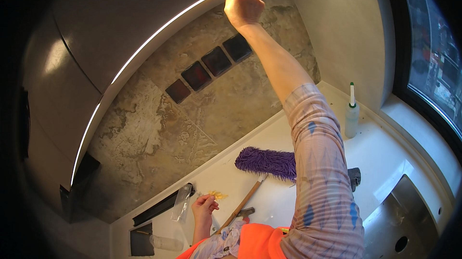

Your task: The person peels adhesive tape from a strip and applies it to a long light fixture under a kitchen cabinet, then presses the fixture against the cabinet to secure it.

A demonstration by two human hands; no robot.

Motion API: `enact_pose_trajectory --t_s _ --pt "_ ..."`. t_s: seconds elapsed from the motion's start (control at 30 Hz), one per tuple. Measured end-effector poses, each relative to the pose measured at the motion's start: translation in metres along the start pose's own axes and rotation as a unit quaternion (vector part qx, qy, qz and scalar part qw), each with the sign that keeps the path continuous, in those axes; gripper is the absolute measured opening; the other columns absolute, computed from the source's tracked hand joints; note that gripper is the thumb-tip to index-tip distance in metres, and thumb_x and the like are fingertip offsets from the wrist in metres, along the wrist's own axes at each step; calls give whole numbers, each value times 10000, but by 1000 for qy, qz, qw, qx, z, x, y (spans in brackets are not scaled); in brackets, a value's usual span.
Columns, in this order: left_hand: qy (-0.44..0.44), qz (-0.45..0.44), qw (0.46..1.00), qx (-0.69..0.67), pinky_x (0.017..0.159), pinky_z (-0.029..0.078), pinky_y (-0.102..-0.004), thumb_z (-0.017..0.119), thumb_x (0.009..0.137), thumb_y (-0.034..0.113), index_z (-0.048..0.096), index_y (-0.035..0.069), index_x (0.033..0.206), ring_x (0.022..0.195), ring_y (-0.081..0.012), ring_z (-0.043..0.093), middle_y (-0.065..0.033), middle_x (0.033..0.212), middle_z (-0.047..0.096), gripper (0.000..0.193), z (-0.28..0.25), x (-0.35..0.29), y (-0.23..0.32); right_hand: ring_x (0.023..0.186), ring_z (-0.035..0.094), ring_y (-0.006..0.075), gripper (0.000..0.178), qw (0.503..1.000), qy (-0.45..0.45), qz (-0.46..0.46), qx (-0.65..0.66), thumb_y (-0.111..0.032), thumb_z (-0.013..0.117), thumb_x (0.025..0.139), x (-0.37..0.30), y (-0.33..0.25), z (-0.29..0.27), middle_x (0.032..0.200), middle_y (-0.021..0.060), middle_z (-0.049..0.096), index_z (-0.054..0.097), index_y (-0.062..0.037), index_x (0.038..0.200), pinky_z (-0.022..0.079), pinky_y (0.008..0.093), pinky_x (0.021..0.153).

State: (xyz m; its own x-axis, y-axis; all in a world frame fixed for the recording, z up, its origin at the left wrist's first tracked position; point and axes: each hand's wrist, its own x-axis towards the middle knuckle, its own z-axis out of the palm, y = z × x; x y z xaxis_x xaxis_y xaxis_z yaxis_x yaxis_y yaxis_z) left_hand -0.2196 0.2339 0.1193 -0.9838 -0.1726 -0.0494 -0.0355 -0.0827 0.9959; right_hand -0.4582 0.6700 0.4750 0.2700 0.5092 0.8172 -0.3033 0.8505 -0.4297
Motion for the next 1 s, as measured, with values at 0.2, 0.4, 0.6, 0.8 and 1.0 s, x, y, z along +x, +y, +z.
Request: enact_pose_trajectory --t_s 0.2,0.4,0.6,0.8,1.0 --pt "-4 6 1000 -19 520 535 -296 703 836 23 655 -21 933 579 -177 637 -100 730 655 117 9 1 6 666 676 302 182 999 17 35 -14 -265 708 795 6 -6 -1 739 72 686 637 -98 781 519 409 583" --pt "10 1 1000 -7 515 534 -295 703 833 23 656 -25 925 572 -174 634 -101 729 655 114 -1 -2 2 677 672 320 179 998 19 58 -14 -249 673 823 3 -8 8 765 95 680 611 -83 798 519 433 594" --pt "20 -20 1000 2 514 537 -286 697 839 25 658 -27 923 575 -170 636 -103 734 658 106 -10 -4 -7 768 679 313 158 998 -27 60 7 -257 654 848 -1 -3 -4 816 82 692 641 -100 866 523 438 672" --pt "-14 -25 999 -17 528 544 -287 693 848 30 656 -31 935 605 -171 645 -101 758 662 113 3 -2 -9 868 685 292 188 978 -74 160 115 -274 678 835 -5 -6 -10 899 71 725 708 -138 962 525 403 762" --pt "-14 -25 999 -14 525 541 -290 693 848 31 655 -33 937 591 -171 639 -101 744 659 116 6 -2 -6 763 688 295 123 983 -30 152 93 -267 687 818 -2 -17 -12 788 62 718 723 -150 827 526 404 708"
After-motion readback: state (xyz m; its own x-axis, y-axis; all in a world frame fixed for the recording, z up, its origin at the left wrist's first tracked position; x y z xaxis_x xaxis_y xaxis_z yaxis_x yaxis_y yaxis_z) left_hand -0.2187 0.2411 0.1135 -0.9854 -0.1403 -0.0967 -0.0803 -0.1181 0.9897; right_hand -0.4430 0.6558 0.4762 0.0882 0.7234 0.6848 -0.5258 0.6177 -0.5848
